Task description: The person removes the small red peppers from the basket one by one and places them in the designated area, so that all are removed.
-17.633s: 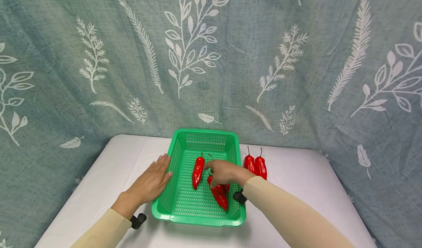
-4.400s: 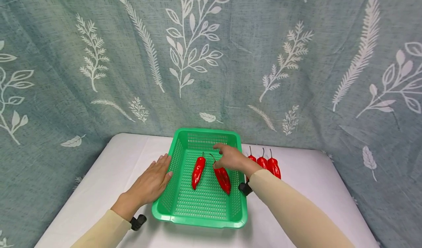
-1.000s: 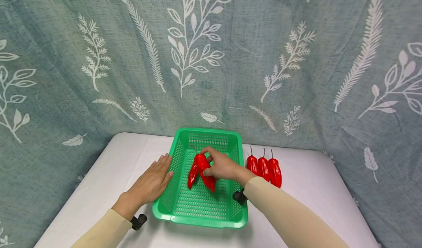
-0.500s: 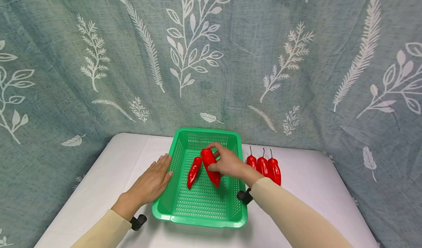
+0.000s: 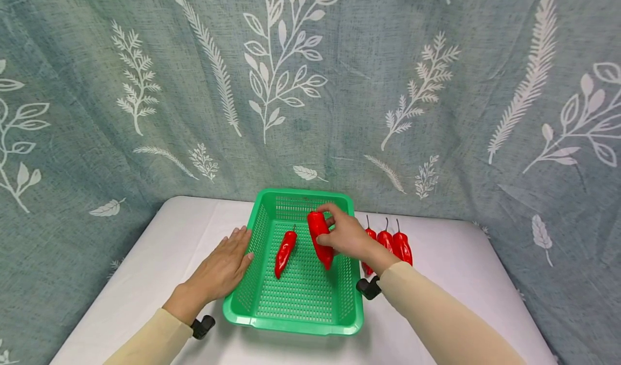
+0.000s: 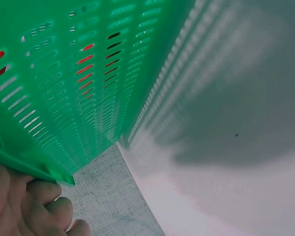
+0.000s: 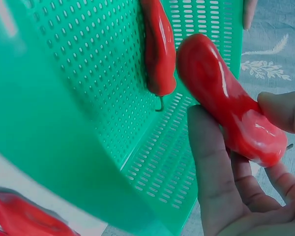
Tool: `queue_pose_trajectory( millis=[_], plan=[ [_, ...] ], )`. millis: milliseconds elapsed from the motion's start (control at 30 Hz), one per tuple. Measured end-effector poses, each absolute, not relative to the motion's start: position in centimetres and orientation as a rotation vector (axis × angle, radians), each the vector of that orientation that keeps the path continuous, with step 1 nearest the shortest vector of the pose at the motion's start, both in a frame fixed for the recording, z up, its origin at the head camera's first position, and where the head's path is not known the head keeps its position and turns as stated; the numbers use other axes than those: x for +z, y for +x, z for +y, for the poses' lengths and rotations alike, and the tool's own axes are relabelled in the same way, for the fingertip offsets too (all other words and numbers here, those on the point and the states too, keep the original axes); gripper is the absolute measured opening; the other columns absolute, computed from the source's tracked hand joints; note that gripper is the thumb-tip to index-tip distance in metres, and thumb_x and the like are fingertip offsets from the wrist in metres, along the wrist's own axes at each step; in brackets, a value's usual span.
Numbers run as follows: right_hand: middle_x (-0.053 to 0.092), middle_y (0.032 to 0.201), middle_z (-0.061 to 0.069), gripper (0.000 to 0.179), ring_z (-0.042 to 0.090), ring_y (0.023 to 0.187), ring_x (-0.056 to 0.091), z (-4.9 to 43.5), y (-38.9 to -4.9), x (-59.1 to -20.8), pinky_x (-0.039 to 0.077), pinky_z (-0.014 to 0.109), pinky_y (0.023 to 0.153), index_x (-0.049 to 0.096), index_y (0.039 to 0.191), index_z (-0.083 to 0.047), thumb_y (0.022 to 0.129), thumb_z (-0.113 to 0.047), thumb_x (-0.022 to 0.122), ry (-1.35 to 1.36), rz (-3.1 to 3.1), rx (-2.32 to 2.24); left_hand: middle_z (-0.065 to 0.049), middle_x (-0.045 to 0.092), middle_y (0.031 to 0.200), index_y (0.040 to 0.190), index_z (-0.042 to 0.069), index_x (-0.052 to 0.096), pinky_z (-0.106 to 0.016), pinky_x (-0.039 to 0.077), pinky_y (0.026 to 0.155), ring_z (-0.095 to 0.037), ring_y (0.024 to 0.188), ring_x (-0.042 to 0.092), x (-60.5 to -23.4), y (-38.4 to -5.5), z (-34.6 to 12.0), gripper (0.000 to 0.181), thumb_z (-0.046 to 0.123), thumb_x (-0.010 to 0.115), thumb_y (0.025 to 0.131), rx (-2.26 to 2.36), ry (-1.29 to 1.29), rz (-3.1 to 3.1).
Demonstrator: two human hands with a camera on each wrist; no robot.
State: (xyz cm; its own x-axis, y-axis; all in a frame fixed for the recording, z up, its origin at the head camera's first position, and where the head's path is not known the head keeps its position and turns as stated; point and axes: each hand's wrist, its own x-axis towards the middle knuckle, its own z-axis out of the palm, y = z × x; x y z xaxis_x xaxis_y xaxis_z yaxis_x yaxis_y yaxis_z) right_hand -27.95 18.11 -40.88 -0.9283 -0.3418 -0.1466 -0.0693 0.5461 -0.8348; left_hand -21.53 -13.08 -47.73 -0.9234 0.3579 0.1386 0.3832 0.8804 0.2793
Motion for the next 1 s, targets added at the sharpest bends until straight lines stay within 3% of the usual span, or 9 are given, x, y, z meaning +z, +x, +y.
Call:
queue_pose_trajectory(
  millis=[333, 1000],
  plan=[
    [0.058, 0.133, 0.026, 0.067, 0.029, 0.089, 0.074, 19.5, -27.9, -40.5, 0.067, 0.048, 0.067, 0.044, 0.153, -0.012, 0.093, -0.007, 0.074, -0.274, 2.499, -1.344, -0.025, 0.032, 0.169, 0.162, -0.008, 0.030, -0.053, 0.027, 0.131, -0.039, 0.159, 0.028, -47.7, -21.5, -13.0, 0.063, 0.033, 0.041, 0.115, -0.443, -0.592, -2.953],
    [0.055, 0.136, 0.027, 0.073, 0.026, 0.080, 0.073, 22.4, -27.9, -39.3, 0.066, 0.044, 0.070, 0.037, 0.159, -0.010, 0.096, -0.014, 0.073, -0.225, 2.570, -1.341, -0.026, 0.031, 0.169, 0.162, -0.008, 0.029, -0.053, 0.026, 0.131, -0.039, 0.159, 0.029, -47.6, -21.5, -13.0, 0.063, 0.032, 0.042, 0.115, -0.470, -0.587, -2.964]
  ],
)
